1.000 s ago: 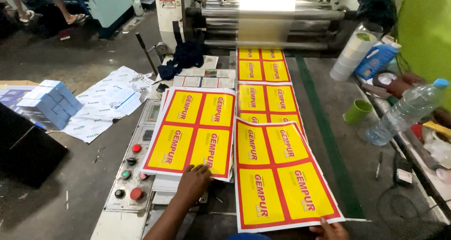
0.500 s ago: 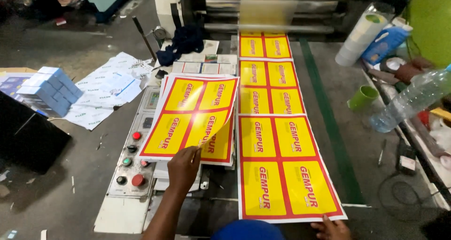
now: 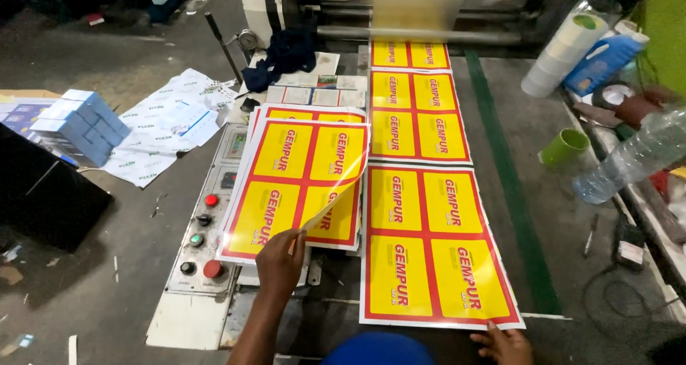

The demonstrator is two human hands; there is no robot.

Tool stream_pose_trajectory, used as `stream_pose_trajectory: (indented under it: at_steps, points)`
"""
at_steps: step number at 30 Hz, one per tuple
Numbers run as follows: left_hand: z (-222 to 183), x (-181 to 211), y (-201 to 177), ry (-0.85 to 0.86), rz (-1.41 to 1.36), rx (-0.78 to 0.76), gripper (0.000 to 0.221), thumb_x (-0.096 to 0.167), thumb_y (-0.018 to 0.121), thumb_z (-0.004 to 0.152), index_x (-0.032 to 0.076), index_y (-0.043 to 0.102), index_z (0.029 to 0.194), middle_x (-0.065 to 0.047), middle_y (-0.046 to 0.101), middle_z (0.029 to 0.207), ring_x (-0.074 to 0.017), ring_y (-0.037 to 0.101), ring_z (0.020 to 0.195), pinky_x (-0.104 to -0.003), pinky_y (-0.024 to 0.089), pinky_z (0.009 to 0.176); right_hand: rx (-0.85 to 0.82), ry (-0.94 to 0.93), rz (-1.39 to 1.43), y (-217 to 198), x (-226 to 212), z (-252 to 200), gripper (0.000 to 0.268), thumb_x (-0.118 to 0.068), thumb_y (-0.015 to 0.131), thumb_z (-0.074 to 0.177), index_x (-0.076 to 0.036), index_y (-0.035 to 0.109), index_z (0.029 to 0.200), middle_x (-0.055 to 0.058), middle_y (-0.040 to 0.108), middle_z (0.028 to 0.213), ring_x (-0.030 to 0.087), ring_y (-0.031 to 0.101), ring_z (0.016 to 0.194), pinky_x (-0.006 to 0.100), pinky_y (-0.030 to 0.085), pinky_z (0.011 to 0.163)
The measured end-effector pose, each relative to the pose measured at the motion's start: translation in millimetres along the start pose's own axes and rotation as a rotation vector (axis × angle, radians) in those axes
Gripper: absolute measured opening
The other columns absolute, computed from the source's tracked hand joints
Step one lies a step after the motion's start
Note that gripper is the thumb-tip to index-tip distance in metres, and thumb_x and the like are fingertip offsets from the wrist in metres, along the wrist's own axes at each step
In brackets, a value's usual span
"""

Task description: Collecting and stacking printed sticker sheets from a printing machine's output tray.

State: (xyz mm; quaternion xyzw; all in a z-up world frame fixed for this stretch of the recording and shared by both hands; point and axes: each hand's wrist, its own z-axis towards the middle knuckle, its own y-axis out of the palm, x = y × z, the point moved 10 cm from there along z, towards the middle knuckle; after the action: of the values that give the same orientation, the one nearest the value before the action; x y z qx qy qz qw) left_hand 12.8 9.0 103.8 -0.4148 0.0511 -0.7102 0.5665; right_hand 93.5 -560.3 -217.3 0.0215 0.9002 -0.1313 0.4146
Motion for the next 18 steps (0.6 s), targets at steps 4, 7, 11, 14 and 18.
stream_pose_trajectory:
  at_steps: [4, 7, 11, 14, 18]
  points:
    - [-0.6, -2.4, 4.2, -0.063, 0.001, -0.050, 0.011, 0.014, 0.077, 0.091, 0.004, 0.074, 0.095, -0.014, 0.075, 0.088, -0.0302, 0.074, 0.078, -0.040, 0.057, 0.066, 0.005, -0.019, 0.043, 7.6, -8.3, 1.8, 0.036, -0.016, 0.062, 0.103, 0.000, 0.062, 0.135, 0.021, 0.076, 0.113, 0.031, 0.076, 0.087, 0.040, 0.057, 0.062]
    - [-1.3, 5.9, 1.2, -0.021, -0.016, -0.024, 0.010, 0.013, 0.076, 0.089, 0.005, 0.074, 0.093, -0.014, 0.075, 0.088, -0.0317, 0.074, 0.080, -0.041, 0.057, 0.068, -0.040, -0.106, 0.090, 31.7, -52.8, -19.5, 0.033, -0.018, 0.062, 0.103, 0.000, 0.062, 0.132, 0.021, 0.075, 0.110, 0.030, 0.074, 0.085, 0.039, 0.055, 0.061]
    - [1.6, 10.0, 4.0, -0.010, -0.053, -0.045, 0.010, 0.013, 0.076, 0.088, 0.006, 0.073, 0.094, -0.014, 0.075, 0.088, -0.0322, 0.074, 0.081, -0.042, 0.057, 0.069, -0.015, -0.090, 0.062, 49.7, -99.6, -41.2, 0.032, -0.022, 0.058, 0.104, -0.001, 0.062, 0.128, 0.019, 0.076, 0.109, 0.028, 0.075, 0.090, 0.038, 0.057, 0.067]
    - [-3.8, 11.1, 5.0, -0.017, -0.060, -0.061, 0.010, 0.013, 0.076, 0.089, 0.006, 0.072, 0.094, -0.014, 0.075, 0.088, -0.0320, 0.074, 0.081, -0.042, 0.057, 0.068, -0.073, -0.096, 0.134, 54.9, -99.0, -24.2, 0.034, -0.026, 0.059, 0.105, -0.001, 0.060, 0.130, 0.020, 0.073, 0.111, 0.028, 0.073, 0.092, 0.038, 0.055, 0.069]
    - [-6.9, 14.0, 8.2, -0.044, -0.094, -0.106, 0.010, 0.015, 0.077, 0.087, 0.007, 0.073, 0.092, -0.013, 0.075, 0.086, -0.0329, 0.074, 0.079, -0.043, 0.057, 0.066, -0.026, -0.031, 0.100, 47.7, -100.1, -21.9, 0.041, -0.029, 0.054, 0.107, -0.002, 0.059, 0.138, 0.019, 0.075, 0.117, 0.029, 0.072, 0.099, 0.043, 0.055, 0.076]
